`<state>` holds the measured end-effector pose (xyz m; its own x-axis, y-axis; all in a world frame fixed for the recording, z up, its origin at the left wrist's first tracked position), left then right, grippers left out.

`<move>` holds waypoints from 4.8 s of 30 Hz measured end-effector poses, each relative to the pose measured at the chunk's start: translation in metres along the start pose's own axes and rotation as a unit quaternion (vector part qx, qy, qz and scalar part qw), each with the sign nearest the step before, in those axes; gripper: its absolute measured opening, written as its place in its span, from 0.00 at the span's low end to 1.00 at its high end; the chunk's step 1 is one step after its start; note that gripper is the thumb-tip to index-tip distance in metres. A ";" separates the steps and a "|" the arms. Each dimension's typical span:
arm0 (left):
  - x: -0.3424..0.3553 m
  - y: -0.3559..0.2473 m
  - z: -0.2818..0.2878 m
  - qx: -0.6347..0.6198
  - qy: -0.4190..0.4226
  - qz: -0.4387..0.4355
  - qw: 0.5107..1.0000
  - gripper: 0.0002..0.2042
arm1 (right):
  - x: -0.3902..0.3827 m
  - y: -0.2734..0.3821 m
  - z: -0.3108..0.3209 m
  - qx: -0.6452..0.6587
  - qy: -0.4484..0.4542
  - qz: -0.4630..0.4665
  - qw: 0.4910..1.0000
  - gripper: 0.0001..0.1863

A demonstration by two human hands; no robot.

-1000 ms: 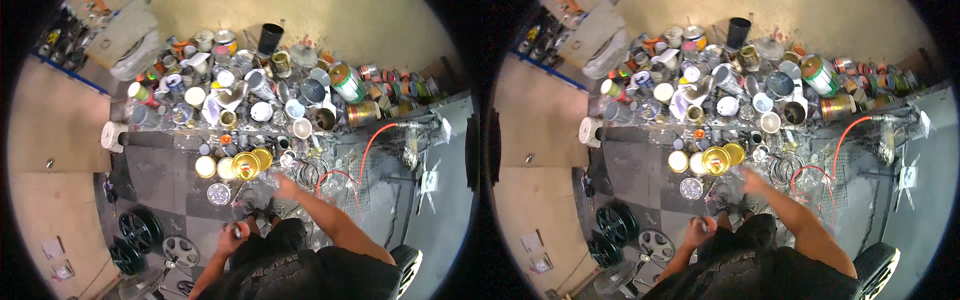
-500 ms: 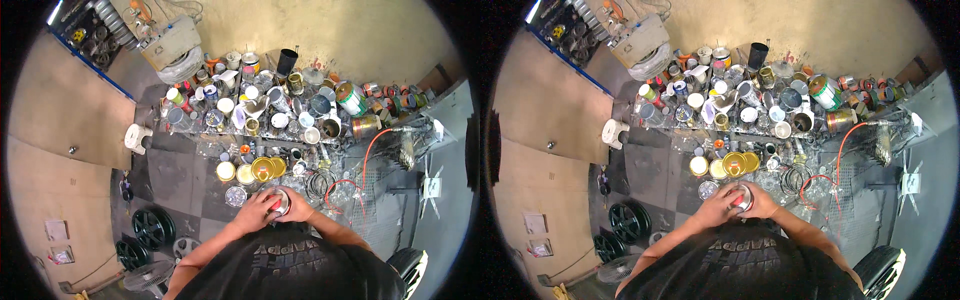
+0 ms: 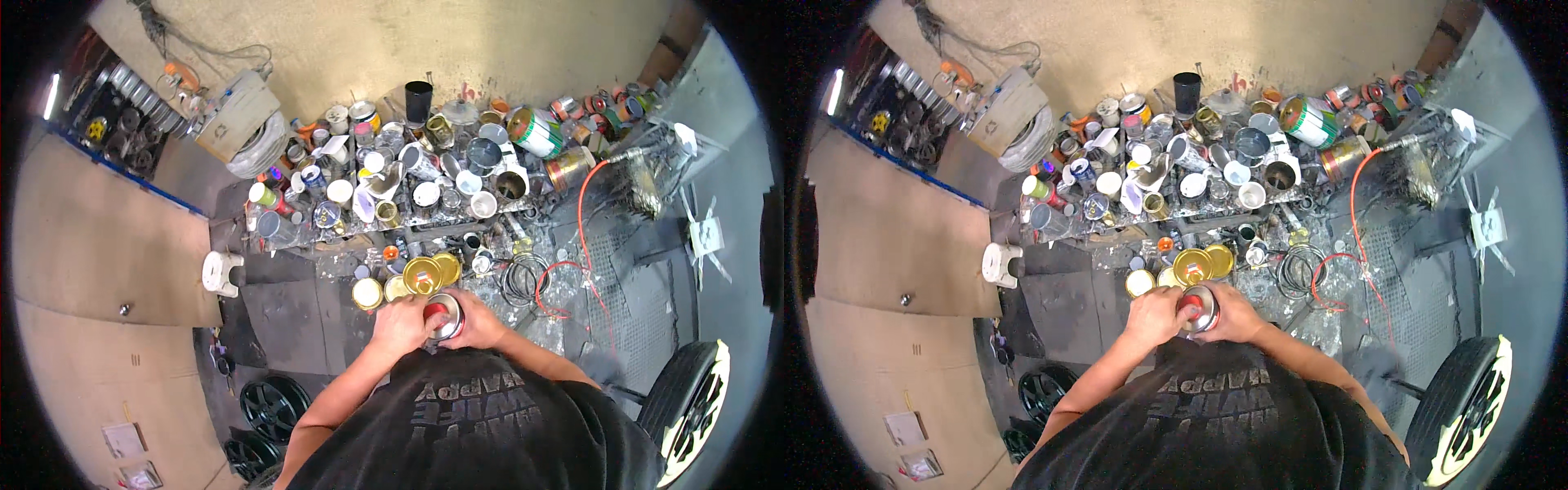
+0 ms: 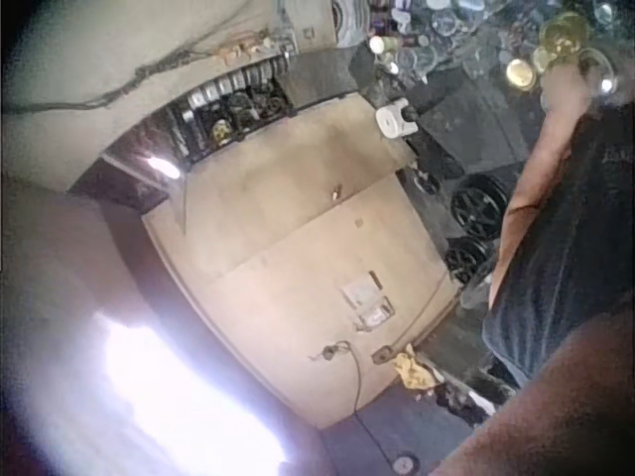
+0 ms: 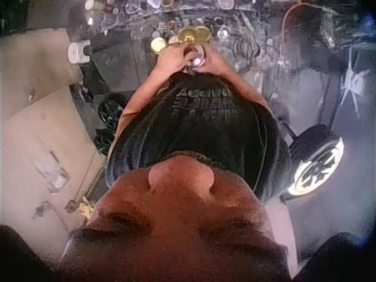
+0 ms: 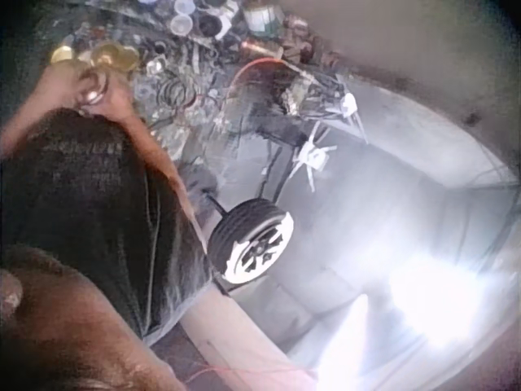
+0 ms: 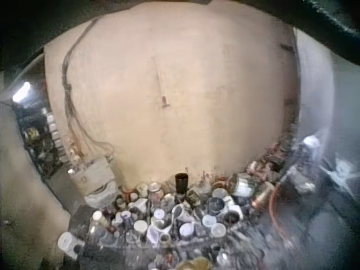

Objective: The person stirs paint in a can with a stick, pours the paint into a spray gun canister, attaches the spray gun, and begins spraying the inside of a car rim.

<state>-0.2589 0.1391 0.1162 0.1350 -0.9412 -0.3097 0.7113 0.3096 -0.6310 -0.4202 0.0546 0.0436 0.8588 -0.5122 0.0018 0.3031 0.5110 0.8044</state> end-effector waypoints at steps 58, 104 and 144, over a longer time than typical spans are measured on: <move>0.044 0.046 -0.135 -0.700 0.034 0.123 0.703 0.26 | -0.036 -0.031 0.052 0.079 -0.157 -0.058 0.983 0.61; 0.228 -0.093 -0.254 -0.785 -0.133 0.186 0.575 0.22 | -0.150 -0.234 0.793 -0.687 -0.305 -0.232 0.618 0.42; 0.190 -0.135 -0.214 -0.592 -0.053 0.199 0.779 0.14 | -0.154 -0.231 0.772 -0.680 -0.320 -0.254 0.609 0.43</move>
<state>-0.4762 -0.0529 -0.0097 0.2833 -0.7249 -0.6279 -0.5272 0.4292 -0.7333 -0.9411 -0.5173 0.3163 0.3063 -0.7847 0.5390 0.8982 0.0506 -0.4368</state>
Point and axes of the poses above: each hand's wrist, its own x-axis towards the middle knuckle, its own z-axis out of the back of the hand, y = z × x, the point moved 4 cm from there along x, towards the middle knuckle, and after that the axes turned 8 degrees about -x, right-handed, at the moved point
